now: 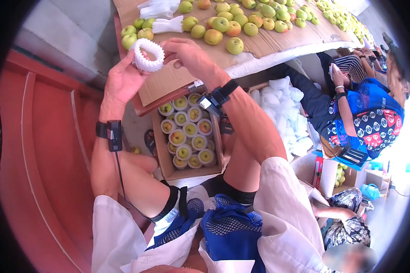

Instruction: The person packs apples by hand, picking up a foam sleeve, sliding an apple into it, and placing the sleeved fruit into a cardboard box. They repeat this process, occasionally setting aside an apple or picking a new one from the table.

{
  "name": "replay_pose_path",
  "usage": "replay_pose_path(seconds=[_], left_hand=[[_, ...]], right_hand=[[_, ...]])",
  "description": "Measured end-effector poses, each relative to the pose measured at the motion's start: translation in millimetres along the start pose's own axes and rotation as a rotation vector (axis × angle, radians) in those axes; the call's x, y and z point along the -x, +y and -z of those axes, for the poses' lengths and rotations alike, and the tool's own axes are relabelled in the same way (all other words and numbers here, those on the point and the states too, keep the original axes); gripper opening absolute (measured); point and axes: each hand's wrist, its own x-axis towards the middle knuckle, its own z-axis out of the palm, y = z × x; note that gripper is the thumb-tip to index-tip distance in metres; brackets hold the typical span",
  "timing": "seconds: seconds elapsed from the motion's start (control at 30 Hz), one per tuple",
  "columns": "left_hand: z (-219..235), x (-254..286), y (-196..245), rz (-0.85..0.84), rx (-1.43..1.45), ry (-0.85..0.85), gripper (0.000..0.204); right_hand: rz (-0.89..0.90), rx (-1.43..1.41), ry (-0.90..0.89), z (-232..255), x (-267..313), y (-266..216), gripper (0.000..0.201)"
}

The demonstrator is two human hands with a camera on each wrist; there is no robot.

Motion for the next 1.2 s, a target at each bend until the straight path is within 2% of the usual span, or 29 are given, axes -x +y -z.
replay_pose_path(seconds=[0.1, 0.2, 0.33, 0.43, 0.53, 0.63, 0.77, 0.83, 0.93, 1.03, 1.2], left_hand=[[-5.0, 1.1, 3.8, -0.041, 0.021, 0.045, 0.05], [-1.6, -0.4, 7.3, -0.051, 0.047, 0.051, 0.049], [11.2, -2.4, 9.2, -0.055, 0.06, 0.034, 0.049], [10.6, -2.6, 9.3, -0.078, 0.062, 0.06, 0.046], [9.1, -2.8, 10.6, -0.078, 0.068, 0.074, 0.046], [6.7, -2.6, 11.3, -0.082, 0.064, 0.081, 0.046], [8.1, -4.0, 8.8, -0.098, 0.063, 0.089, 0.046], [9.6, -4.4, 8.2, -0.101, 0.056, 0.096, 0.047], [11.0, -3.1, 10.2, -0.097, 0.039, 0.086, 0.047], [12.3, -3.3, 11.0, -0.089, 0.042, 0.068, 0.047], [7.2, -3.9, 11.4, -0.088, 0.057, 0.045, 0.047]], right_hand=[[0.109, 0.14, 0.108, 19.4, 2.3, -3.0, 0.03], [0.242, 0.249, 0.33, 49.3, -2.7, -10.8, 0.032], [0.445, 0.521, 0.66, 123.0, -26.0, 6.5, 0.035], [0.272, 0.727, 0.867, 142.5, -14.5, -1.4, 0.038], [0.169, 0.851, 0.864, 152.1, -17.0, 2.4, 0.041], [0.161, 0.918, 0.896, 150.6, -22.0, 4.2, 0.044], [0.284, 1.15, 0.936, 160.3, -42.3, 14.0, 0.042], [0.368, 1.267, 0.965, 150.4, -45.1, 9.0, 0.041], [0.152, 1.169, 0.855, 126.9, -43.4, -0.7, 0.039], [-0.024, 1.314, 0.784, 112.7, -45.9, 7.7, 0.033], [0.031, 1.431, 0.682, 103.2, -34.9, 10.2, 0.034]])
